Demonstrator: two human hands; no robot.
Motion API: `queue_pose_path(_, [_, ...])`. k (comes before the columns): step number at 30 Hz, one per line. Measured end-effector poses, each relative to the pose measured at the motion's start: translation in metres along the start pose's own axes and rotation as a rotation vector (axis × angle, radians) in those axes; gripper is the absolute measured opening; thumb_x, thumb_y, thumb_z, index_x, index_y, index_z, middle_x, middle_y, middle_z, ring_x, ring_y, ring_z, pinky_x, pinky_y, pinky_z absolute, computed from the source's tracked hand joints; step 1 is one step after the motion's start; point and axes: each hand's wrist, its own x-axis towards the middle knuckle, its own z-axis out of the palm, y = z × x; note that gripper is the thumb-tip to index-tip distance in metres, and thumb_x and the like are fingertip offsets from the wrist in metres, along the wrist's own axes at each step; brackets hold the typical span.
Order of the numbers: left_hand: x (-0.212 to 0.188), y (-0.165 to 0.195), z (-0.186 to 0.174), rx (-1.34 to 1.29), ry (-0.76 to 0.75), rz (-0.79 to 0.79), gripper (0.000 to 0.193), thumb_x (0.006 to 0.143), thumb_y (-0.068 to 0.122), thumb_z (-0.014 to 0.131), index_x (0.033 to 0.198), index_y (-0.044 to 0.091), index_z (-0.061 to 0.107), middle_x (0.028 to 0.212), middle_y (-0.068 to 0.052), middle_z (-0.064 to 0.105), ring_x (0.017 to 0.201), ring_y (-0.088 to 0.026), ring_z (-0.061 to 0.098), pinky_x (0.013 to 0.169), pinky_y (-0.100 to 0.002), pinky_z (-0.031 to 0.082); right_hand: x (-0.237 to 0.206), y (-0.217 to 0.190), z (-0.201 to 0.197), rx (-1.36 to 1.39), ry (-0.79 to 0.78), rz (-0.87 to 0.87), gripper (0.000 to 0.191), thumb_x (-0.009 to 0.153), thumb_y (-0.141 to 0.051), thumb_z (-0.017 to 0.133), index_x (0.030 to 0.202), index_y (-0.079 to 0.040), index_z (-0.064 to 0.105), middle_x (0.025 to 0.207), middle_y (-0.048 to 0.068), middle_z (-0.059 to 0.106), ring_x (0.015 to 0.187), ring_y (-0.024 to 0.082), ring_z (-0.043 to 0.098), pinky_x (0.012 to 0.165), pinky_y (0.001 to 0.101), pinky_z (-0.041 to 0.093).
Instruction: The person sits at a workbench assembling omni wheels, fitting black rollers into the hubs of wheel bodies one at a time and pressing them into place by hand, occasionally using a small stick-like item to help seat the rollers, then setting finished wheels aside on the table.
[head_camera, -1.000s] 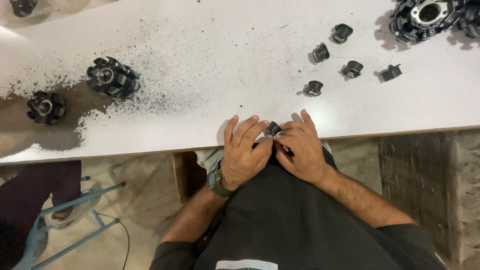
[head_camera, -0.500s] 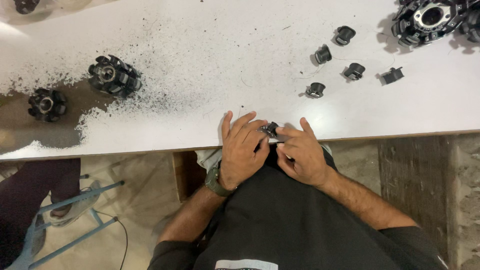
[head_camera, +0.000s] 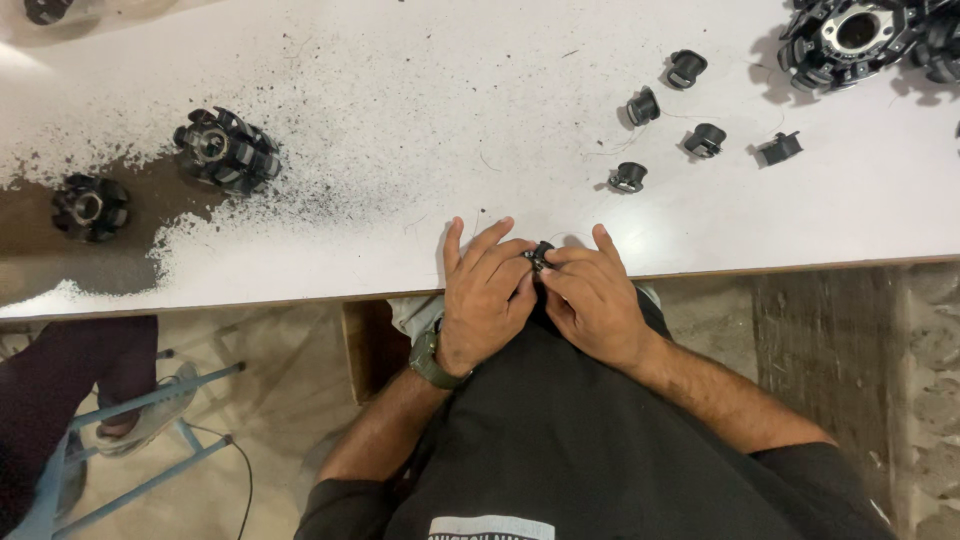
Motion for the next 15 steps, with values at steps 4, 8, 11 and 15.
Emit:
queue_pose_path(4, [0.004,0.004,-0.003,-0.009,0.019,-0.037,0.013,0.086,0.004,0.073,0.096,0.009,0.066,0.119,-0.003,0.070,0.137,-0.027,0.056,0.127,-0.061,0.019,0.003,0.002,-0.006,0.064,-0.040,-0.010,0.031,0.083,0.009,0.077,0.108,-0.004,0.065,0.102,0.009,0.068,0.116,0.028,0.067,0.126,0.0599,0.028])
queue_pose_path(8, [0.010,0.006,-0.009,-0.022,-0.035,-0.126,0.037,0.082,0.009,0.076,0.117,0.001,0.066,0.120,-0.008,0.067,0.137,-0.029,0.053,0.126,-0.060,0.019,0.008,0.003,-0.021,0.022,-0.006,0.012,0.029,0.084,0.005,0.074,0.110,-0.007,0.070,0.106,0.008,0.065,0.120,0.030,0.065,0.128,0.0609,0.022])
queue_pose_path(11, [0.013,0.007,-0.011,0.031,-0.117,-0.155,0.038,0.080,0.011,0.078,0.116,0.004,0.069,0.123,-0.011,0.066,0.136,-0.032,0.050,0.123,-0.060,0.018,0.014,0.004,-0.024,-0.075,-0.025,0.105,0.029,0.083,-0.007,0.077,0.112,-0.006,0.073,0.103,0.010,0.063,0.121,0.032,0.059,0.125,0.0625,0.016])
queue_pose_path(15, [0.015,0.004,-0.012,0.055,-0.130,-0.126,0.023,0.085,0.014,0.079,0.107,0.011,0.074,0.130,-0.008,0.066,0.140,-0.031,0.050,0.124,-0.059,0.019,0.020,0.007,-0.019,-0.163,-0.124,0.165,0.036,0.082,-0.022,0.084,0.114,-0.008,0.075,0.102,0.008,0.061,0.122,0.029,0.055,0.124,0.0665,0.011])
